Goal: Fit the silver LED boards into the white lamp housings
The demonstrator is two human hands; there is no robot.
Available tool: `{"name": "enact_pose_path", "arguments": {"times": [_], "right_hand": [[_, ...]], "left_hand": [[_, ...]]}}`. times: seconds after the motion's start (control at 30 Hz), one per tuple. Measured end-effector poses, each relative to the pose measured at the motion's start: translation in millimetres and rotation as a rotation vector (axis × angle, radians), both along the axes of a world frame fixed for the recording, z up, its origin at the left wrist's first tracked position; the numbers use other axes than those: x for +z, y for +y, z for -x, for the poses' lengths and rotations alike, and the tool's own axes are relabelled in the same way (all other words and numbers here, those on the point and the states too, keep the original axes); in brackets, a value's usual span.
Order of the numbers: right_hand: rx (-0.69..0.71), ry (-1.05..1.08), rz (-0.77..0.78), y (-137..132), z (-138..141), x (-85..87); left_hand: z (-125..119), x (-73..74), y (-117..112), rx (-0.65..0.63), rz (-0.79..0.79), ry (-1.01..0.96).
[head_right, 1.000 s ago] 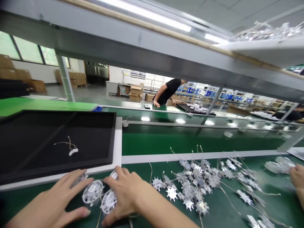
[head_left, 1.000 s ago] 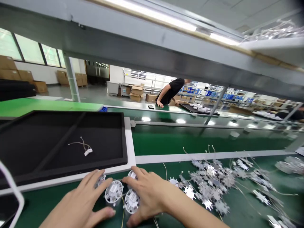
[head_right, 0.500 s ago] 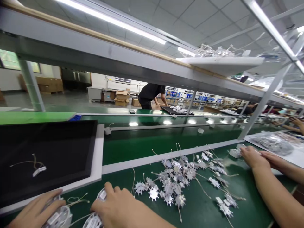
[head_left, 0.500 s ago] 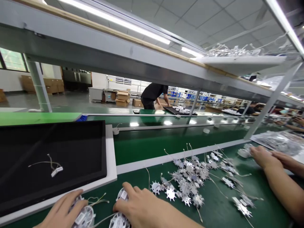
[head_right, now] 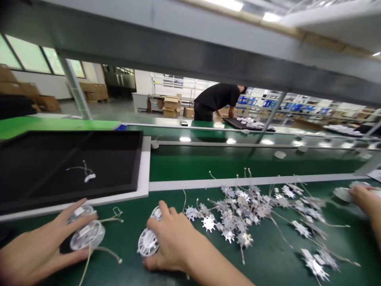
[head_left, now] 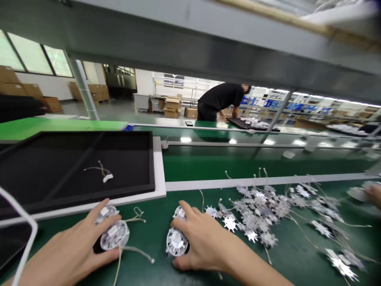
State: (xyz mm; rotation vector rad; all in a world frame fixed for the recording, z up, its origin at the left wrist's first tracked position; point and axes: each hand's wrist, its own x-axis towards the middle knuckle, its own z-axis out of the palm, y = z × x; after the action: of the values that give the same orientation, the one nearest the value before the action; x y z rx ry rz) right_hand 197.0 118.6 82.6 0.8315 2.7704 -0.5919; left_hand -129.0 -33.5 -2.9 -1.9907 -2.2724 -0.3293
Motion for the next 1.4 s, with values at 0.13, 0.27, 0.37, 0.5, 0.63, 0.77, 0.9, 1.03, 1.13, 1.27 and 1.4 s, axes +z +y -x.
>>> {"name": "enact_pose_path", "arguments": {"times": [0.13, 0.27, 0.37, 0.5, 0.63, 0.77, 0.9, 1.03, 1.13, 1.27, 1.4], "right_hand": [[-0.009, -0.008, 0.006, -0.5, 4.1, -0.6], [-0.006, 0.006, -0.004, -0.6, 5.2, -2.1], [0.003, 0.020, -0.012, 2.1, 5.0, -0.2], [-0.001, 0.068, -0.029, 12.3, 3.5, 18.4], [-0.070, 0.175, -0.078, 33.8, 5.8, 52.7], [-0.141, 0.233, -0.122, 73.0, 15.6, 75.3], [-0.220, 0.239, -0.137, 128.6, 23.9, 72.9], [-0.314, 0.198, -0.145, 184.0, 25.0, 56.2], [-0.361, 0.183, -0.140, 215.3, 24.1, 42.2], [-0.374, 0.168, -0.083, 239.1, 19.8, 30.8], [-0.375, 0.159, -0.028, 245.8, 4.6, 31.0]], "left_hand": [[-21.9, 25.6, -1.5, 0.046, 0.123, -0.022], [-33.7, 27.6, -1.3, 0.039, 0.081, -0.002], [-30.1, 25.4, 1.6, 0.003, 0.026, 0.025], [-22.6, 47.0, 18.1, -0.018, -0.065, 0.076], [-27.6, 100.5, 57.0, -0.015, -0.118, 0.041], [-31.6, 141.2, 117.7, -0.030, -0.145, 0.024], [-34.8, 149.6, 182.0, -0.091, -0.039, -0.030], [-44.1, 138.1, 242.9, -0.127, 0.095, -0.066], [-49.2, 123.8, 299.6, -0.155, 0.163, -0.094], [-52.9, 103.8, 391.8, -0.124, 0.202, -0.133], [-54.1, 84.2, 466.3, -0.060, 0.156, -0.142]]}}
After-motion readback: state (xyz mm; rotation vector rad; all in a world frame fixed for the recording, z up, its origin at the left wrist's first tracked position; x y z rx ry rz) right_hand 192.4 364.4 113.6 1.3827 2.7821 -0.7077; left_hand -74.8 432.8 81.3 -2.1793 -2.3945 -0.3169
